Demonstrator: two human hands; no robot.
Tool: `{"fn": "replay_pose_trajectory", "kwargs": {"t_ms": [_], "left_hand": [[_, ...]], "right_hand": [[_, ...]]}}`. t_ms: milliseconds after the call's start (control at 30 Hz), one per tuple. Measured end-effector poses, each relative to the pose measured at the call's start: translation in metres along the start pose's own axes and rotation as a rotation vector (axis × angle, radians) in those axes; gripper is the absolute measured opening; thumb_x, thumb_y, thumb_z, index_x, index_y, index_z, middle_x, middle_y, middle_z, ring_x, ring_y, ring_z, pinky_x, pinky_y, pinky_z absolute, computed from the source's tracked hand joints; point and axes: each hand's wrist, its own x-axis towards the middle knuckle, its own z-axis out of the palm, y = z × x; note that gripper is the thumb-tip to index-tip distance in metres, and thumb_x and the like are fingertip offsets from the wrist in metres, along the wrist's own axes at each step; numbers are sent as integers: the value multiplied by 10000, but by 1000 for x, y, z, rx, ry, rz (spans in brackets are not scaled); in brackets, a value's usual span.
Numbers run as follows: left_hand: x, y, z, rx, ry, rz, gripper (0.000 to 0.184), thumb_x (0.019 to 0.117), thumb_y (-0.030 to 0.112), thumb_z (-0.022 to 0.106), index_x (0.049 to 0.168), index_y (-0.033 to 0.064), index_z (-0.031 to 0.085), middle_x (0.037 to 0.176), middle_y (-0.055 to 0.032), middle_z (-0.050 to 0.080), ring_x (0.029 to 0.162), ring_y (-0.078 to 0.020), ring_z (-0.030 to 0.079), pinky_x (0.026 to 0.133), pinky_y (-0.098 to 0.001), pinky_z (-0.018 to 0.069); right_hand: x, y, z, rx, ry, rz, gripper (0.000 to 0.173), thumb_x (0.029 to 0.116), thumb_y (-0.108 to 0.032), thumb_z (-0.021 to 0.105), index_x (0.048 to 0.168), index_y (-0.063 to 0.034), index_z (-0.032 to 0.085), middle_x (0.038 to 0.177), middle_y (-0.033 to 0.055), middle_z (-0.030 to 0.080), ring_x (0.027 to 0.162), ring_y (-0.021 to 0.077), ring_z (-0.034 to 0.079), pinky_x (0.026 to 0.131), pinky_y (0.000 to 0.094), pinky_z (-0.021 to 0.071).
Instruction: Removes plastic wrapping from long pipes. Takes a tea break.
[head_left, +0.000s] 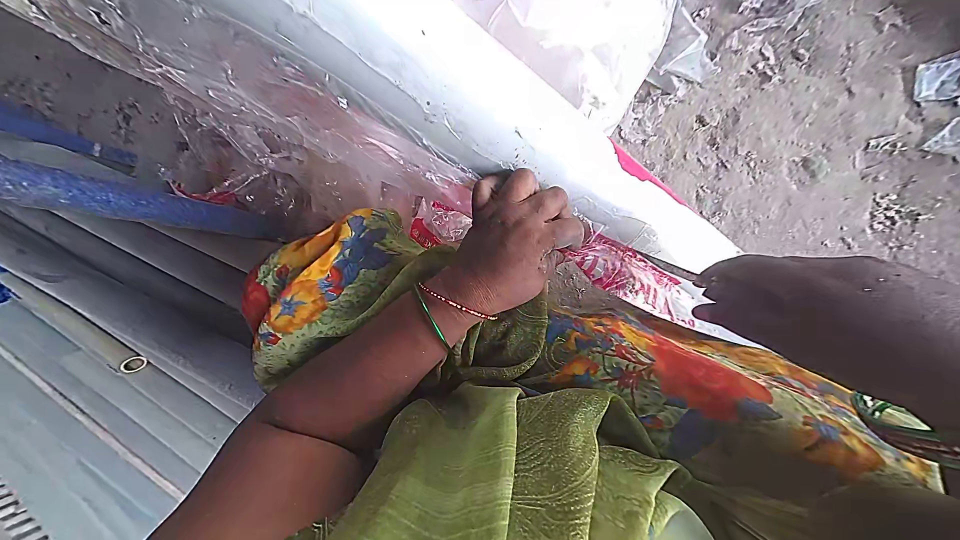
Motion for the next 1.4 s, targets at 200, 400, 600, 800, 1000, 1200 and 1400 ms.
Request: {"fn": "replay_pose_trajectory", "kwargs": {"t_ms": [200,400,600,800,1000,1200,1400], "left_hand": [[1,-4,3,0,25,25,92,874,169,707,918,160,787,916,-59,697,956,-313,587,889,-526,326],[-2,-6,4,-4,34,37,90,881,171,700,903,161,786,880,-54,680,935,-304,578,879,-517,319],[-4,-5,4,6,28,39,80,888,183,711,885,142,779,900,-55,688,944,-302,584,886,-515,322],[-5,-6,4,-18,41,49,85,873,116,685,867,126,768,895,-70,688,959,-317,587,902,-524,320],[-11,-13,10,-12,90,88,116,915,192,677,897,178,791,908,-54,709,961,-303,598,923,-516,324],[-13,-2,9,92,46,63,336,815,354,794,1116,207,779,1055,-80,709,1027,-341,604,981,-575,336],[-11,17,31,177,79,47,401,775,361,838,1149,232,774,1123,-85,718,1136,-350,623,1051,-619,319]], "right_hand": [[1,-2,8,-16,84,-11,202,999,-243,651,1021,-49,705,773,143,675,670,367,673,544,589,480],[12,-7,18,57,133,-29,190,993,-184,650,1005,0,696,785,187,670,681,396,667,556,599,474],[23,-4,39,145,215,-101,224,992,-174,637,1031,43,674,831,211,687,725,396,689,607,586,507],[33,-32,45,275,269,-30,274,1015,-245,586,1078,3,682,765,138,644,624,277,604,554,483,458],[30,-15,9,404,440,19,348,1019,-423,542,1161,-118,634,765,-83,553,600,-31,475,559,213,418],[29,5,5,244,373,107,368,1034,-363,515,1198,-44,593,838,146,621,681,267,572,604,504,434],[41,-8,24,244,337,208,497,953,-310,714,1245,66,573,1233,333,544,939,502,601,727,683,453]]}}
